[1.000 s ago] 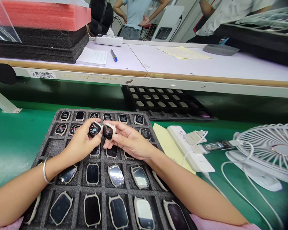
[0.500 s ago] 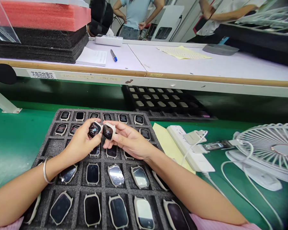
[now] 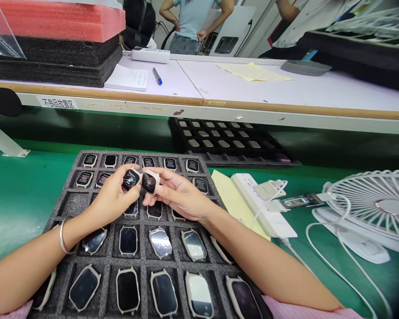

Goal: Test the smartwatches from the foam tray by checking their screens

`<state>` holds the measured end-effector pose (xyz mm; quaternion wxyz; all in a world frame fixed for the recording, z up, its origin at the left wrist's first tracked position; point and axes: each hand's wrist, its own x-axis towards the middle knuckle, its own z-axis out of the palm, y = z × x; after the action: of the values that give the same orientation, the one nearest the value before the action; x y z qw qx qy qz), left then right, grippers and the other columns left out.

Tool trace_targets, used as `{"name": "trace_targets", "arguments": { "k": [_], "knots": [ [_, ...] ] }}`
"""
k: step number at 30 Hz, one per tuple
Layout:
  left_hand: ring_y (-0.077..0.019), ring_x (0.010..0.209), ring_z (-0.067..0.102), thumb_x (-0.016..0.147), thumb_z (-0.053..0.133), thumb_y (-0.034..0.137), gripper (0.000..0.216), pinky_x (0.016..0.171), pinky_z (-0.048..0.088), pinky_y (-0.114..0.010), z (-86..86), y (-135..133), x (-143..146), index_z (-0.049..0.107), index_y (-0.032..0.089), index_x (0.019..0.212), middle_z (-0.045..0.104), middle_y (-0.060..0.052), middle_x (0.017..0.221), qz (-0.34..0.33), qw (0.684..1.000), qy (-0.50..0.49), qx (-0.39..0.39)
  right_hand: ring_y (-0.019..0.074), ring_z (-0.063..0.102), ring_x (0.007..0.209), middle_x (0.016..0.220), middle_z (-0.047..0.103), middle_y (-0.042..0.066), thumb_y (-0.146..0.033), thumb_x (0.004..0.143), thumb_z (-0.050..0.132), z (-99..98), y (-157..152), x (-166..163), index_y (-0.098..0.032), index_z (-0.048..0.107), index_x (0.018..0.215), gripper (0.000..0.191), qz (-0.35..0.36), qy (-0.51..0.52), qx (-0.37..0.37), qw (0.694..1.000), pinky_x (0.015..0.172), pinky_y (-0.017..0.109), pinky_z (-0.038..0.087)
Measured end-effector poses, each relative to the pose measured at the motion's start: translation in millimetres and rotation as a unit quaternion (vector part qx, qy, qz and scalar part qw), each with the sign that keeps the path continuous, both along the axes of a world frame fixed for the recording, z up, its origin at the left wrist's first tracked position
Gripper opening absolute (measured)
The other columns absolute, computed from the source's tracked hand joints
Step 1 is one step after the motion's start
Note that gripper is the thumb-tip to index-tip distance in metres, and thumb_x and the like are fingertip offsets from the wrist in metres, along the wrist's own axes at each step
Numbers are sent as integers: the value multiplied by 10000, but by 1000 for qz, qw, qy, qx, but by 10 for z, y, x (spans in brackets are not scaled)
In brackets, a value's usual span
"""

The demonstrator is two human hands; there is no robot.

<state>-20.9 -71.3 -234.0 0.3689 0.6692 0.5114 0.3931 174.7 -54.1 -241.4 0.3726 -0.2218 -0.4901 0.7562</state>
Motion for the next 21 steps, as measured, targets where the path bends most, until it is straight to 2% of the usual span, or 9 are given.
{"name": "trace_targets", "arguments": {
  "k": [8, 13, 16, 18, 21],
  "knots": [
    [-197, 920, 660, 811, 597, 291, 443, 770, 525, -313, -11, 5, 6, 560, 179, 1238, 685, -79, 1131, 10, 1000, -8, 1, 146, 731, 759, 894, 723, 6, -377, 797, 823, 3, 1, -1, -207, 583, 1239, 531, -4, 1, -12, 1000, 734, 303, 579],
    [-203, 991, 649, 816, 599, 268, 412, 872, 512, -337, -6, 10, 6, 567, 171, 1215, 679, -79, 1131, 0, 1000, -10, 2, 143, 735, 750, 893, 722, 1, -365, 806, 819, 7, -3, -6, -206, 587, 1216, 498, -2, 1, -9, 1000, 724, 287, 570],
    [-202, 1003, 641, 794, 627, 264, 380, 911, 501, -349, 7, 24, 13, 584, 160, 1156, 677, -76, 1090, 5, 999, -46, -6, 147, 730, 752, 918, 725, 11, -372, 796, 824, 12, -1, -1, -211, 597, 1223, 510, -10, -3, -18, 1000, 719, 294, 571],
    [-185, 927, 644, 772, 665, 274, 380, 825, 522, -329, 23, 36, 16, 587, 156, 1125, 669, -73, 1062, 13, 995, -90, -45, 146, 724, 764, 916, 728, 14, -368, 790, 830, 7, 11, 8, -218, 605, 1235, 520, -18, -2, -29, 999, 721, 290, 569],
    [-111, 677, 605, 761, 719, 310, 491, 622, 499, -268, 63, 48, 14, 560, 159, 1200, 663, -50, 1003, 21, 974, -174, -140, 145, 714, 768, 879, 729, 11, -346, 795, 822, -2, 39, 25, -217, 617, 1246, 512, -28, 9, -52, 998, 733, 290, 561]
  ]
}}
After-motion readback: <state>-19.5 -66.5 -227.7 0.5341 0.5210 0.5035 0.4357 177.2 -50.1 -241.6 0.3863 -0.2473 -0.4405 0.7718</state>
